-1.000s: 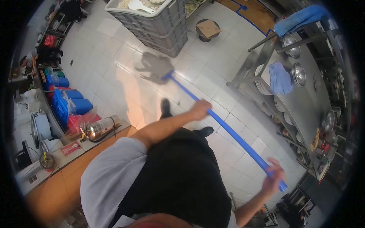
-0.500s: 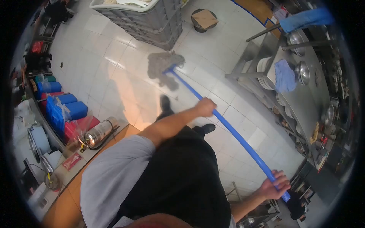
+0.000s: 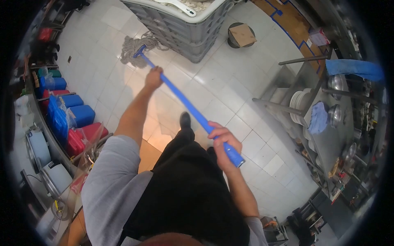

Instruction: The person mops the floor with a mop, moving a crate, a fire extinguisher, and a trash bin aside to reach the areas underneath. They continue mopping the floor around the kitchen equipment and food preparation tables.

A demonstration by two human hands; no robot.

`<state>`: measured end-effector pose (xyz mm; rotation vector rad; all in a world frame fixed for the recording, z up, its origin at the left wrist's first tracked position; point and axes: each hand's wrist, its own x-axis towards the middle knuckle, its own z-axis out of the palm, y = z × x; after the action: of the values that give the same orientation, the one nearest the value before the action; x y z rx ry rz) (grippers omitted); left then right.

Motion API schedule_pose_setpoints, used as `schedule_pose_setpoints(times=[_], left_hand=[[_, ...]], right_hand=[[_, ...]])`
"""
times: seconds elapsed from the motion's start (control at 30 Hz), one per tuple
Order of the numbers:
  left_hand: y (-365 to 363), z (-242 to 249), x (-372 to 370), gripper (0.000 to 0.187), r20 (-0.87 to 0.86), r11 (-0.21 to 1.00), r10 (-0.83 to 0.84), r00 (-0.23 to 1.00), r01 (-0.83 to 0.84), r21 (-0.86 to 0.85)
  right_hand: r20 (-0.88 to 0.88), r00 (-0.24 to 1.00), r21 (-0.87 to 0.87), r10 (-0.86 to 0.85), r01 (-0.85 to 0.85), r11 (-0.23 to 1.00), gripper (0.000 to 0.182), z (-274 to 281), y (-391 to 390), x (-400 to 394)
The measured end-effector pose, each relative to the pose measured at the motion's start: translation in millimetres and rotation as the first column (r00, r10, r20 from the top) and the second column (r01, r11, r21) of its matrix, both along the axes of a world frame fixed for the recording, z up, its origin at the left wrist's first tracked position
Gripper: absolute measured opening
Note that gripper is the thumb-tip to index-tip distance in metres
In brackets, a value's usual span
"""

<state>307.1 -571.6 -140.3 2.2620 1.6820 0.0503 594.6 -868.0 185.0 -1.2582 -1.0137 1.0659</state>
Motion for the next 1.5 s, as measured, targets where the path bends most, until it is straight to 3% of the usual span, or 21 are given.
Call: schedule_pose_setpoints(times=[0.03, 0.13, 0.2, 0.27, 0.33, 0.53, 0.67, 0.83, 0.93, 1.0, 1.1, 1.17, 1.2, 1.27, 1.37, 1.5], left_hand=[[-4.6, 2.6, -3.8, 0.025, 0.039, 1.0, -0.024, 0.999, 0.024, 0.007], [-46.4, 20.7, 8.6, 0.025, 0.188, 0.996, -0.081, 0.979, 0.074, 0.048], [-74.7, 37.6, 38.9, 0.038, 0.331, 0.986, -0.119, 0.936, 0.072, 0.151], [-100.7, 93.5, 63.4, 0.04, 0.353, 0.989, -0.145, 0.924, 0.151, 0.012], [-118.2, 118.3, 67.6, 0.04, 0.354, 0.981, -0.179, 0.918, 0.196, -0.011], [-126.9, 127.0, 32.0, 0.033, 0.267, 0.985, -0.145, 0.953, 0.164, -0.047], [-113.4, 154.7, 17.0, 0.022, 0.237, 0.956, -0.235, 0.943, 0.269, -0.12], [-124.9, 232.4, 68.2, 0.019, 0.169, 0.924, -0.3, 0.939, 0.33, -0.192], [-138.0, 252.6, 98.7, 0.022, 0.22, 0.888, -0.359, 0.907, 0.405, -0.218], [-145.9, 252.4, 114.4, 0.024, 0.307, 0.85, -0.423, 0.852, 0.491, -0.189], [-177.9, 211.4, 132.4, 0.028, 0.153, 0.84, -0.541, 0.827, 0.524, 0.14], [-226.8, 177.7, 160.8, 0.031, 0.081, 0.921, -0.379, 0.922, 0.368, 0.127], [-251.3, 159.4, 178.0, 0.033, 0.101, 0.947, -0.293, 0.951, 0.275, 0.163], [-278.6, 121.6, 200.1, 0.027, 0.089, 0.956, -0.29, 0.953, 0.286, 0.059], [-304.4, 53.9, 229.5, 0.016, 0.125, 0.917, -0.385, 0.915, 0.394, -0.062], [-344.9, 75.5, 318.8, 0.015, 0.437, 0.906, -0.331, 0.836, 0.411, -0.102]], right_hand=[[0.069, 0.998, 0.008, 0.001, -0.001, 1.0, 0.032, 8.8, 1.5, -0.1], [-0.085, 0.99, 0.027, -0.111, 0.114, 0.993, 0.035, 26.1, -10.6, 35.5], [-0.049, 0.988, 0.087, -0.145, 0.149, 0.985, 0.044, 47.0, -21.4, 75.9], [-0.197, 0.956, 0.167, -0.217, 0.251, 0.954, 0.052, 67.0, -30.3, 113.9], [-0.318, 0.916, 0.179, -0.245, 0.311, 0.933, 0.053, 78.2, -37.6, 145.6], [-0.226, 0.974, 0.218, -0.032, 0.082, 0.973, 0.056, 49.8, -40.8, 163.6], [-0.322, 0.946, 0.234, -0.04, 0.121, 0.965, 0.062, 66.9, -51.4, 173.1], [-0.474, 0.822, 0.13, -0.316, 0.42, 0.898, 0.07, 39.9, -107.2, 230.8], [-0.54, 0.592, -0.097, -0.598, 0.662, 0.744, 0.071, 24.6, -150.6, 243.4], [-0.495, 0.428, -0.263, -0.756, 0.756, 0.6, 0.072, 21.5, -180.4, 243.6], [-0.333, 0.263, -0.417, -0.905, 0.82, 0.392, 0.075, 24.0, -217.6, 234.3], [-0.222, 0.18, -0.448, -0.958, 0.854, 0.264, 0.073, 30.7, -231.1, 222.7], [-0.167, 0.217, -0.43, -0.962, 0.861, 0.269, 0.072, 34.3, -240.5, 219.2], [-0.051, 0.292, -0.395, -0.955, 0.872, 0.288, 0.069, 40.5, -259.8, 216.3], [0.108, 0.516, 0.042, -0.85, 0.852, 0.523, 0.065, 39.4, -288.0, 231.5], [0.119, 0.533, 0.305, -0.838, 0.783, 0.542, 0.059, 100.3, -291.8, 281.1]])
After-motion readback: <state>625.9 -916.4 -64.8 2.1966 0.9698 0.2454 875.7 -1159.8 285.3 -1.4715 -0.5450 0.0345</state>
